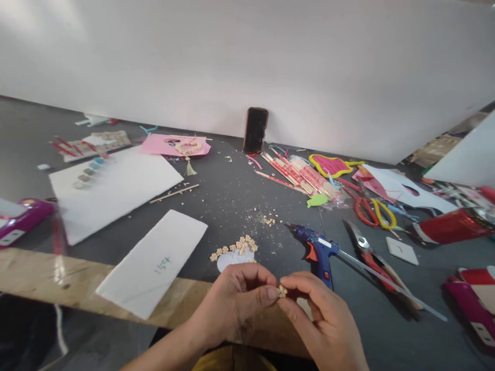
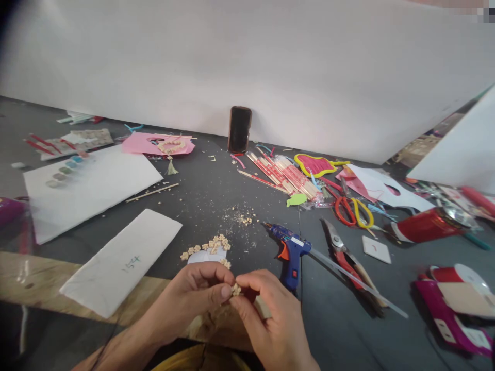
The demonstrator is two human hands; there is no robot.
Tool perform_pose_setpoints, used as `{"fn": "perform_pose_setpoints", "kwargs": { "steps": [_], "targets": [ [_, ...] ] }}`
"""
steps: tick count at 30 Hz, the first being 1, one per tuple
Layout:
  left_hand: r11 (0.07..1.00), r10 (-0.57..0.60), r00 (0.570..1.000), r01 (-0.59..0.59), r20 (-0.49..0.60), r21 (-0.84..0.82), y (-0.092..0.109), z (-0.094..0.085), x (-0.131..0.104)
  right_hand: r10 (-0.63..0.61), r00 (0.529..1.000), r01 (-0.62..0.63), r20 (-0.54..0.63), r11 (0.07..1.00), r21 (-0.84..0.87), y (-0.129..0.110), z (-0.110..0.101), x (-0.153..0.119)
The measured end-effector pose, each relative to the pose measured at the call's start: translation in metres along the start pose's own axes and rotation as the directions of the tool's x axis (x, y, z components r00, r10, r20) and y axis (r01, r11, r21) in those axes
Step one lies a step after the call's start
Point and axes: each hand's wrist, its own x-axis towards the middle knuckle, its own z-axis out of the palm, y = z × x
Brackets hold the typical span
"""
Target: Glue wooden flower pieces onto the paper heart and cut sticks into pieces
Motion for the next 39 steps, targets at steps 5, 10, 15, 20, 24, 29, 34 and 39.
{"fn": "perform_pose_setpoints", "kwargs": {
  "steps": [5, 10, 15, 20, 24, 29, 34, 39],
  "targets": [
    [1.0, -0.019, 1.0, 0.019, -0.014, -0.018, 0.0004, 0.0009, 0.001, -0.034, 0.999, 0.034, -0.01, 0.999, -0.019, 0.0003, 0.0002, 0.0016],
    [0.999, -0.03, 0.999, 0.03, -0.012, -0.011, -0.0005, 0.0007, 0.0016, -0.082, 0.997, 0.081, -0.015, 0.994, -0.068, 0.0001, 0.0001, 0.0023],
    [0.999, -0.032, 0.999, 0.032, -0.009, -0.02, -0.001, 0.0, 0.001, -0.085, 0.996, 0.085, 0.0, 0.995, -0.06, 0.0016, -0.0007, 0.0],
    [0.998, -0.05, 0.999, 0.05, 0.006, -0.034, -0.0009, -0.0004, 0.0006, -0.074, 0.997, 0.075, 0.015, 0.995, -0.064, 0.0013, -0.0016, -0.0012],
    [0.998, -0.051, 0.999, 0.051, 0.009, -0.034, 0.0, 0.001, 0.0007, -0.054, 0.998, 0.056, 0.037, 0.997, -0.056, 0.0011, -0.0018, 0.0],
    [0.995, -0.059, 0.998, 0.061, 0.022, -0.081, -0.0009, 0.0015, 0.0014, -0.045, 0.999, 0.047, 0.025, 0.997, -0.063, 0.0012, -0.0014, -0.0004],
    [0.995, -0.054, 0.998, 0.056, 0.032, -0.079, -0.0027, -0.0001, 0.0016, -0.062, 0.998, 0.063, 0.02, 0.996, -0.062, 0.0019, 0.0, -0.0013],
    [0.995, -0.053, 0.998, 0.055, 0.029, -0.082, -0.0031, -0.0002, 0.0018, -0.095, 0.995, 0.095, 0.0, 0.994, -0.058, 0.0028, -0.0002, -0.0006]
  ]
}}
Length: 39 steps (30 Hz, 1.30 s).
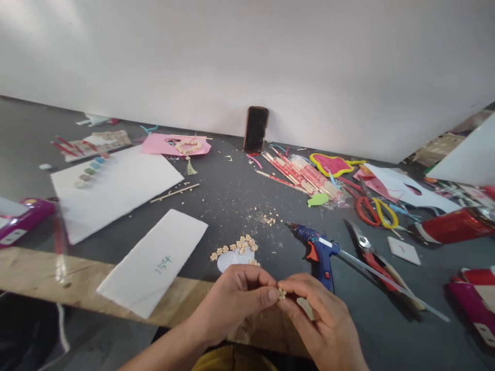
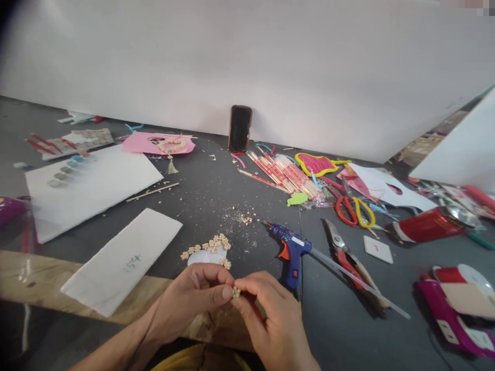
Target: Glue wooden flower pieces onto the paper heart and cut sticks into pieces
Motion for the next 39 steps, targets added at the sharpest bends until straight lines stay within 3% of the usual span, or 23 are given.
{"fn": "perform_pose_setpoints", "kwargs": {
  "steps": [18, 27, 32, 39],
  "targets": [
    [1.0, 0.007, 1.0, -0.007, -0.018, -0.015, -0.0003, 0.0012, -0.0009, -0.016, 0.999, 0.018, -0.042, 0.999, 0.038, 0.0, 0.0018, 0.0005],
    [1.0, -0.024, 0.998, 0.023, -0.058, -0.007, 0.0017, 0.0029, 0.0004, -0.008, 1.0, 0.008, 0.0, 1.0, 0.026, 0.0047, 0.0018, -0.0042],
    [1.0, 0.002, 1.0, -0.002, -0.022, 0.005, -0.0004, 0.0014, 0.0002, 0.009, 1.0, -0.009, 0.024, 1.0, -0.003, 0.0043, 0.0013, -0.0037],
    [1.0, 0.011, 1.0, -0.011, 0.005, -0.015, -0.0068, -0.0015, 0.001, -0.016, 1.0, 0.017, -0.005, 0.997, 0.08, 0.0029, 0.0032, -0.0033]
  ]
}}
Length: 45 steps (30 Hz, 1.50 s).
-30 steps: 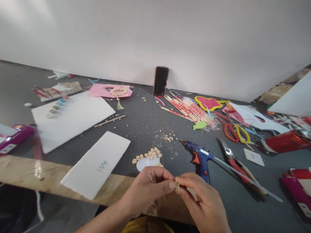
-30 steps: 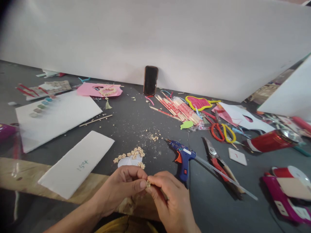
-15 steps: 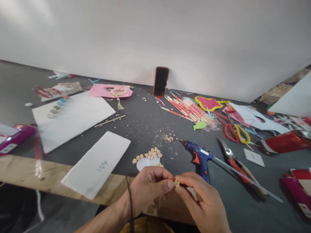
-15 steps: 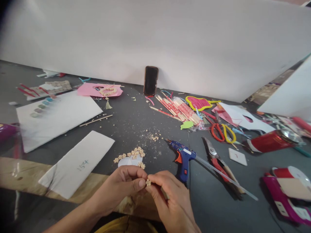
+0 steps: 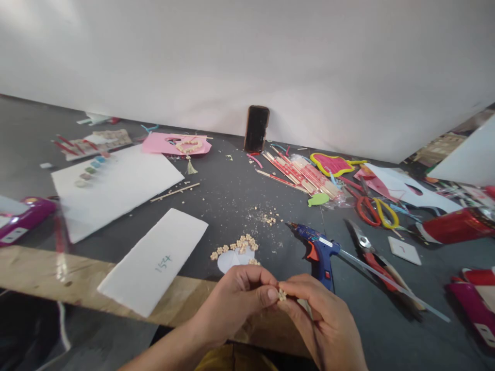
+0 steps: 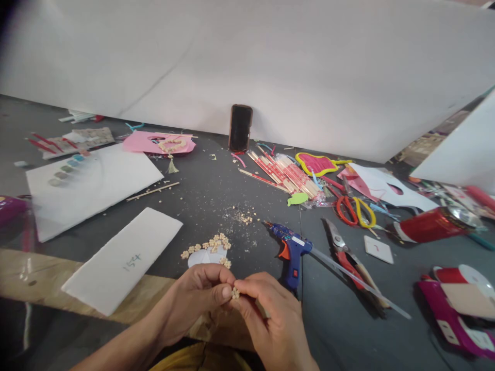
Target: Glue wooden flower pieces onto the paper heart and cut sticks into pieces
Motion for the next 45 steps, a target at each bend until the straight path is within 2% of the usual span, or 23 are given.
{"fn": "perform_pose_setpoints", "kwargs": {
  "steps": [7, 12, 24, 30, 35, 45],
  "targets": [
    [1.0, 0.0, 1.0, 0.0, -0.03, 0.018, -0.007, -0.003, 0.001, 0.045, 0.999, -0.046, 0.016, 0.999, 0.02, 0.005, 0.004, -0.003],
    [1.0, 0.005, 1.0, -0.006, -0.009, -0.023, -0.002, -0.001, 0.001, 0.012, 0.999, -0.013, -0.034, 1.0, -0.019, 0.001, 0.001, 0.002],
    [0.997, -0.013, 1.0, 0.012, -0.011, -0.071, 0.005, 0.004, 0.0, -0.006, 0.999, 0.006, -0.038, 1.0, -0.015, 0.0, -0.001, 0.005],
    [1.0, -0.012, 0.999, 0.011, -0.035, -0.028, 0.004, 0.005, 0.0, -0.007, 0.999, 0.006, -0.043, 1.0, -0.019, 0.0, 0.0, 0.004],
    [0.998, 0.027, 1.0, -0.026, -0.009, 0.059, 0.005, 0.003, -0.001, 0.003, 0.999, -0.005, -0.039, 0.999, -0.04, -0.001, -0.002, 0.004],
    [1.0, -0.023, 1.0, 0.023, 0.004, -0.011, 0.005, 0.004, -0.002, 0.018, 1.0, -0.018, -0.003, 0.999, -0.039, 0.001, -0.001, 0.003]
  ]
}}
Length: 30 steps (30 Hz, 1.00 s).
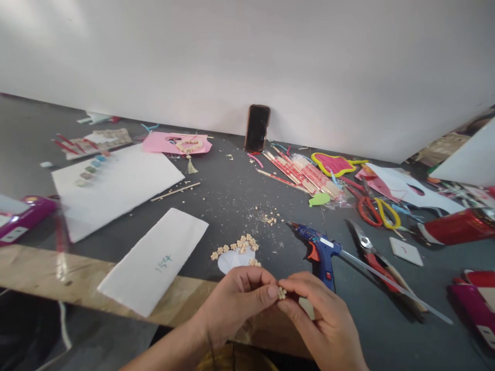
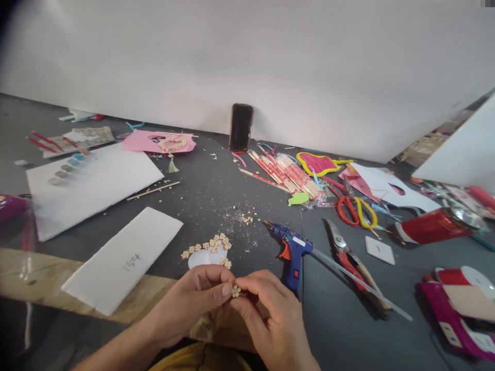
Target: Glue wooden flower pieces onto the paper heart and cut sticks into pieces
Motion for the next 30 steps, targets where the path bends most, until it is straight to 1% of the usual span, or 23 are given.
{"fn": "perform_pose_setpoints", "kwargs": {
  "steps": [4, 10, 14, 19, 24, 30],
  "targets": [
    [1.0, 0.003, 1.0, -0.003, 0.006, -0.017, -0.003, -0.003, -0.001, 0.012, 1.0, -0.012, -0.029, 0.999, -0.03, 0.001, 0.001, -0.001],
    [0.999, 0.008, 1.0, -0.009, -0.009, -0.043, -0.003, -0.003, -0.001, -0.001, 1.0, 0.001, -0.006, 1.0, -0.007, 0.001, 0.003, -0.002],
    [0.998, 0.001, 1.0, -0.003, -0.03, -0.066, -0.002, -0.003, -0.001, 0.0, 1.0, 0.0, -0.015, 1.0, 0.01, 0.0, 0.007, -0.002],
    [0.994, -0.032, 0.998, 0.025, -0.063, -0.108, -0.001, -0.006, 0.0, 0.004, 1.0, -0.004, -0.012, 1.0, 0.024, 0.001, 0.01, 0.0],
    [0.991, -0.009, 0.998, 0.0, -0.066, -0.132, -0.001, -0.005, -0.001, 0.005, 1.0, -0.004, -0.009, 1.0, 0.015, 0.0, 0.01, 0.002],
    [0.987, -0.016, 0.997, 0.003, -0.08, -0.158, -0.001, -0.003, -0.004, 0.001, 1.0, 0.0, -0.005, 0.999, 0.042, -0.005, 0.011, 0.001]
  ]
}}
